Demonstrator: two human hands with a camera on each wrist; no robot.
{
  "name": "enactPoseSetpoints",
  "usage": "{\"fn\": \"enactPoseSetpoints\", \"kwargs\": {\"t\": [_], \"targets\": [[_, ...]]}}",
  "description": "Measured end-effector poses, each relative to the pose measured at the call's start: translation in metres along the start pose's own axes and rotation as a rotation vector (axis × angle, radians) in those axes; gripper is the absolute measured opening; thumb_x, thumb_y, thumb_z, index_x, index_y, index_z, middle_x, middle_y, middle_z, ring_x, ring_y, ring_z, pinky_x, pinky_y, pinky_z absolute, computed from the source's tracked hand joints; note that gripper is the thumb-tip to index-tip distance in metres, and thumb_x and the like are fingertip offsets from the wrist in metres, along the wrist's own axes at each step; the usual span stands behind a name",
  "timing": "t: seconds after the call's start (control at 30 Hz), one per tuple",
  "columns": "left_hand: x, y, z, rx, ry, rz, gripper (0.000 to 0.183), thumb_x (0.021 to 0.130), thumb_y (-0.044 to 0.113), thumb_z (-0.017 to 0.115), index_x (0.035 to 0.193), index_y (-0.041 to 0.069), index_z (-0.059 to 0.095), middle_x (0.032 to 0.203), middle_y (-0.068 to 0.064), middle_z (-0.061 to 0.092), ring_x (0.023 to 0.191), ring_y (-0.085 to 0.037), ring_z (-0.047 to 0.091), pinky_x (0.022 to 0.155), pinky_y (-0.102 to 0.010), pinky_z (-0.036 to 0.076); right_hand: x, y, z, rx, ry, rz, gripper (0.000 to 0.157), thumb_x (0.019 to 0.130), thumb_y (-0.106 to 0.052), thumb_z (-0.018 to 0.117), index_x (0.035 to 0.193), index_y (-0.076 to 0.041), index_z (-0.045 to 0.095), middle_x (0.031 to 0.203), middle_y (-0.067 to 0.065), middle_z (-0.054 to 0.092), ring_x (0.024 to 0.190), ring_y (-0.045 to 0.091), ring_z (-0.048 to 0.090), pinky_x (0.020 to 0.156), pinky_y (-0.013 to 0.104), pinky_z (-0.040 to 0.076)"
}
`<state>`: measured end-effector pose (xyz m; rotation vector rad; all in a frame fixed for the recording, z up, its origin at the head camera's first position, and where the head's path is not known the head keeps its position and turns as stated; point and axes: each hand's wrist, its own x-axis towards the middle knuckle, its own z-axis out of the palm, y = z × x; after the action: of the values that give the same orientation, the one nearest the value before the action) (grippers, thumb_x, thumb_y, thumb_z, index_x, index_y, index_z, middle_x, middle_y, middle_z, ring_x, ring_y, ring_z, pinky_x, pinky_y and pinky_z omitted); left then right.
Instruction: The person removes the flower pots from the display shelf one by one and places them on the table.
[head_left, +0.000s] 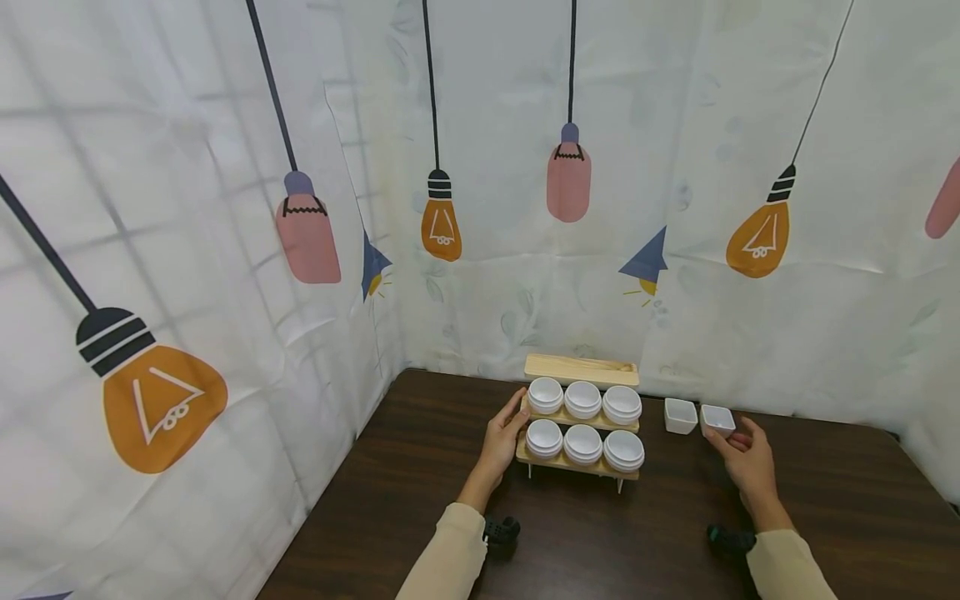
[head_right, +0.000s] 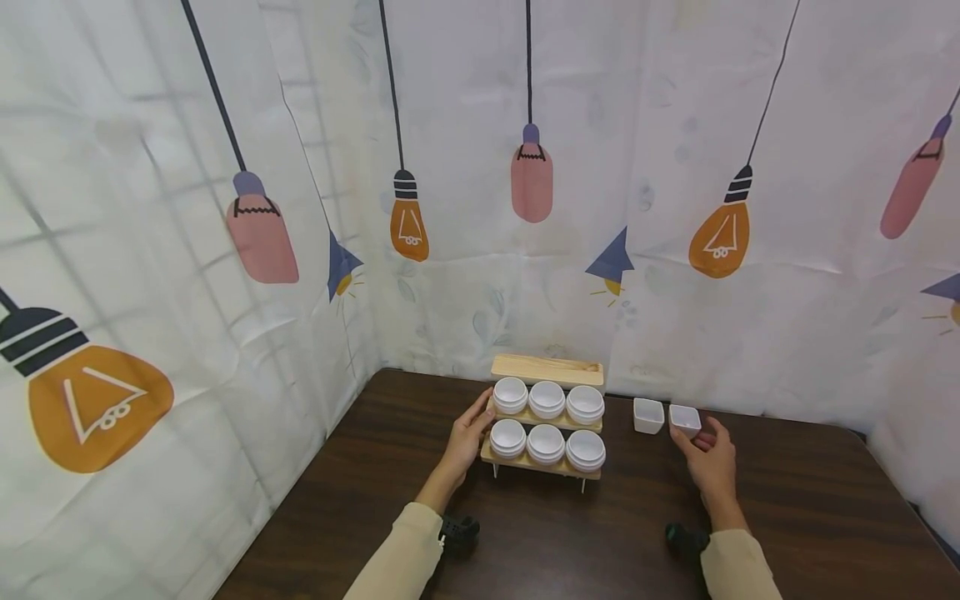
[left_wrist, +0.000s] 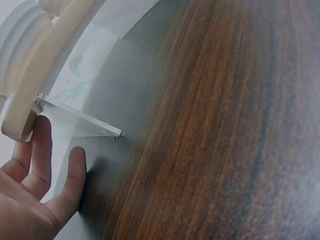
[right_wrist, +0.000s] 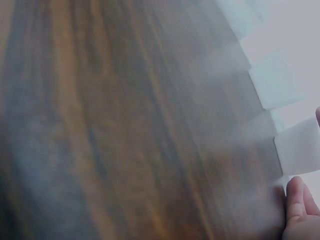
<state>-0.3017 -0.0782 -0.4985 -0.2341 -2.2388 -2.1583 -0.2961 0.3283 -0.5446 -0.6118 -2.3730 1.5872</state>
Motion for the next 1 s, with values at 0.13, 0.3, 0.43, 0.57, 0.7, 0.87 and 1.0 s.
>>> {"fn": "enactPoseSetpoints", "kwargs": {"t": [0.13,0.3,0.43,0.57,0.7,0.87,1.0], "targets": [[0.000,-0.001,0.000,0.004,0.006,-0.001,0.049,0.106,0.023,0.056,0.154,0.015,0.048,0.127,-0.014,0.067,0.103,-0.006,0.059,0.096,-0.031,0.048,-0.004,0.000,0.000,0.020,0.010,0.007,0.094,0.099,-0.042,0.064,0.162,0.002,0.011,0.151,0.035,0.035,0.136,0.044,0.042,0.078,0.017,0.037],[0.000,0.000,-0.001,0.004,0.002,-0.006,0.048,0.106,0.023,0.056,0.154,0.019,0.049,0.124,-0.013,0.067,0.102,-0.007,0.058,0.096,-0.032,0.047,-0.006,0.002,0.001,0.052,0.023,0.028,0.095,0.099,-0.045,0.064,0.161,0.005,0.011,0.151,0.036,0.033,0.137,0.047,0.040,0.096,0.044,0.045],[0.000,0.000,-0.002,-0.002,-0.010,-0.003,0.049,0.107,0.023,0.056,0.154,0.017,0.048,0.124,-0.014,0.067,0.102,-0.007,0.058,0.096,-0.032,0.047,-0.010,0.002,0.002,0.070,0.034,0.053,0.094,0.099,-0.046,0.062,0.158,0.008,0.013,0.152,0.038,0.031,0.137,0.050,0.037,0.109,0.059,0.037],[-0.001,0.000,-0.002,0.000,-0.012,0.003,0.050,0.107,0.023,0.055,0.155,0.014,0.047,0.126,-0.014,0.067,0.103,-0.006,0.058,0.097,-0.032,0.048,-0.015,0.001,0.002,0.075,0.048,0.068,0.090,0.100,-0.045,0.060,0.156,0.010,0.016,0.150,0.037,0.033,0.135,0.049,0.038,0.107,0.058,0.038],[-0.001,0.001,-0.002,0.001,-0.011,0.004,0.051,0.107,0.022,0.055,0.156,0.013,0.046,0.126,-0.014,0.067,0.102,-0.006,0.058,0.095,-0.031,0.047,-0.020,0.000,0.001,0.082,0.062,0.091,0.088,0.100,-0.046,0.060,0.154,0.011,0.019,0.145,0.035,0.037,0.130,0.046,0.041,0.097,0.049,0.043],[-0.002,0.002,-0.002,0.001,-0.010,0.001,0.049,0.107,0.022,0.055,0.155,0.016,0.047,0.126,-0.014,0.067,0.101,-0.006,0.058,0.095,-0.030,0.047,-0.028,-0.003,0.001,0.085,0.086,0.089,0.078,0.101,-0.040,0.059,0.149,0.011,0.026,0.134,0.029,0.044,0.117,0.036,0.047,0.074,0.019,0.042],[-0.002,0.003,-0.002,0.005,-0.012,-0.003,0.049,0.107,0.022,0.055,0.155,0.018,0.048,0.129,-0.014,0.067,0.102,-0.007,0.058,0.096,-0.030,0.047,-0.039,-0.009,0.005,0.073,0.116,0.067,0.066,0.101,-0.033,0.059,0.143,0.010,0.032,0.124,0.022,0.048,0.103,0.026,0.049,0.064,0.014,0.038]]}}
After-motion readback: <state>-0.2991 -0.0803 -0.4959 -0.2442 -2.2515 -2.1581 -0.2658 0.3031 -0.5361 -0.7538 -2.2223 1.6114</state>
